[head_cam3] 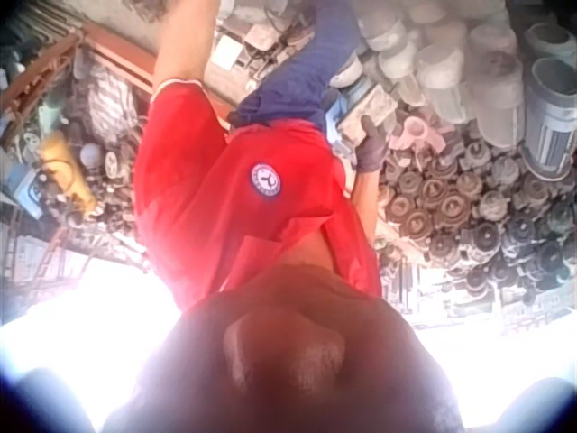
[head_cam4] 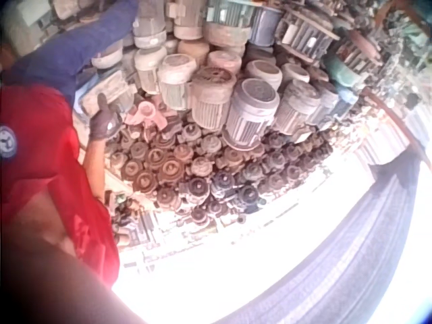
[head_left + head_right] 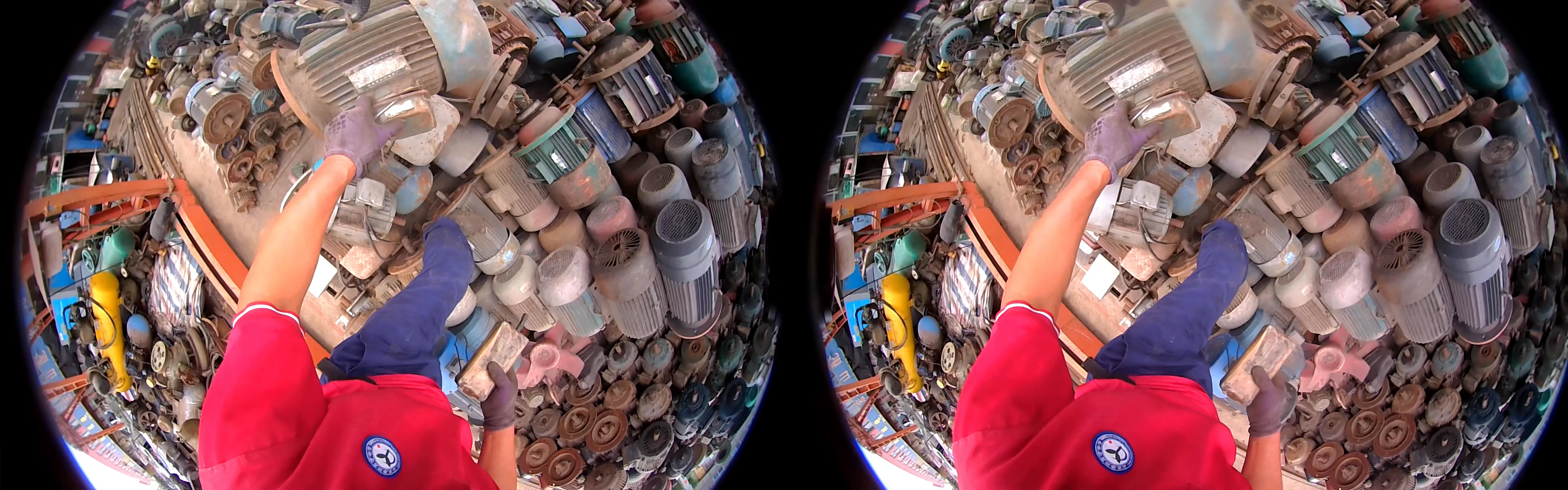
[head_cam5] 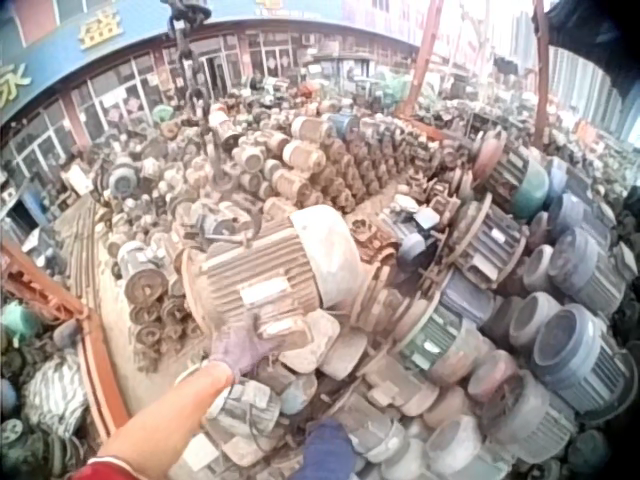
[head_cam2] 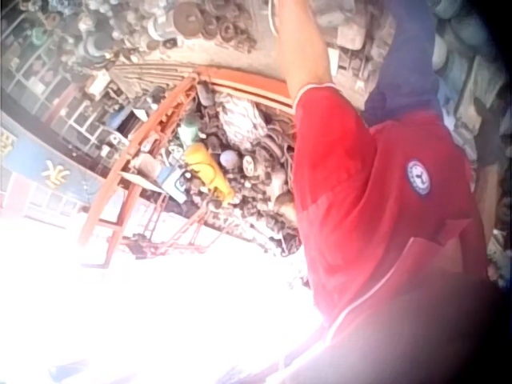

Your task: The person navigates a cluttered scrapyard filled with electric motors, carrying a rectangular metal object. They use a screwdriver to work on the terminal box of a motor, then move to another motor to perform similar actions.

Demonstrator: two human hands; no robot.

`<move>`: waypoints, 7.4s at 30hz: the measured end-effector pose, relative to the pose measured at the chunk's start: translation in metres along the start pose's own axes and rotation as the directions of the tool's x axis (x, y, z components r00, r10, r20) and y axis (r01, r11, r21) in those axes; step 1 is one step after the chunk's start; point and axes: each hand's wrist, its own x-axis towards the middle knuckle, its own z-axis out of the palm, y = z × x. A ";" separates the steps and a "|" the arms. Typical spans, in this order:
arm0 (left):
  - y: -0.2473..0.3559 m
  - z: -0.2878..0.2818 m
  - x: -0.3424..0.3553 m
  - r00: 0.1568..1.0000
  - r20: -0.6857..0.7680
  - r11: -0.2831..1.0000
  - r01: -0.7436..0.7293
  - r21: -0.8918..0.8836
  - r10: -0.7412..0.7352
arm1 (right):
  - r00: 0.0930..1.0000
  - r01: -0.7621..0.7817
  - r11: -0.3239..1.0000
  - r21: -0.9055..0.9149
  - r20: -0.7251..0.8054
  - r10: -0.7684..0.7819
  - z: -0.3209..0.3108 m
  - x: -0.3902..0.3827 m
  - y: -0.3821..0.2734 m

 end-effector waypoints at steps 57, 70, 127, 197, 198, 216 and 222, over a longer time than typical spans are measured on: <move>-0.004 -0.088 -0.005 0.940 0.311 0.837 -0.280 0.471 0.139 | 0.945 0.249 0.892 0.378 0.108 -0.310 0.028 -0.023 -0.033; 0.014 -0.051 0.005 0.959 0.233 0.918 -0.234 0.319 0.163 | 0.959 0.266 0.896 0.355 -0.004 -0.283 0.004 -0.034 0.016; 0.267 0.060 -0.186 0.467 0.536 0.315 -0.881 0.354 0.703 | 0.832 0.555 0.618 0.557 -0.364 -0.420 -0.070 -0.141 0.128; 0.099 0.114 -0.287 0.421 0.692 0.416 -0.890 0.188 0.587 | 0.941 0.339 0.603 0.722 -0.265 -0.212 -0.110 -0.103 0.199; 0.089 0.107 -0.288 0.525 0.641 0.542 -0.817 0.195 0.560 | 0.939 0.342 0.605 0.719 -0.275 -0.205 -0.112 -0.104 0.199; 0.044 0.195 -0.191 0.884 0.459 0.991 -0.125 0.049 0.089 | 0.907 0.422 0.562 0.711 -0.326 -0.268 -0.101 -0.098 0.163; 0.082 0.191 -0.158 0.869 0.425 0.895 -0.378 0.237 0.255 | 0.896 0.443 0.557 0.703 -0.371 -0.245 -0.102 -0.109 0.173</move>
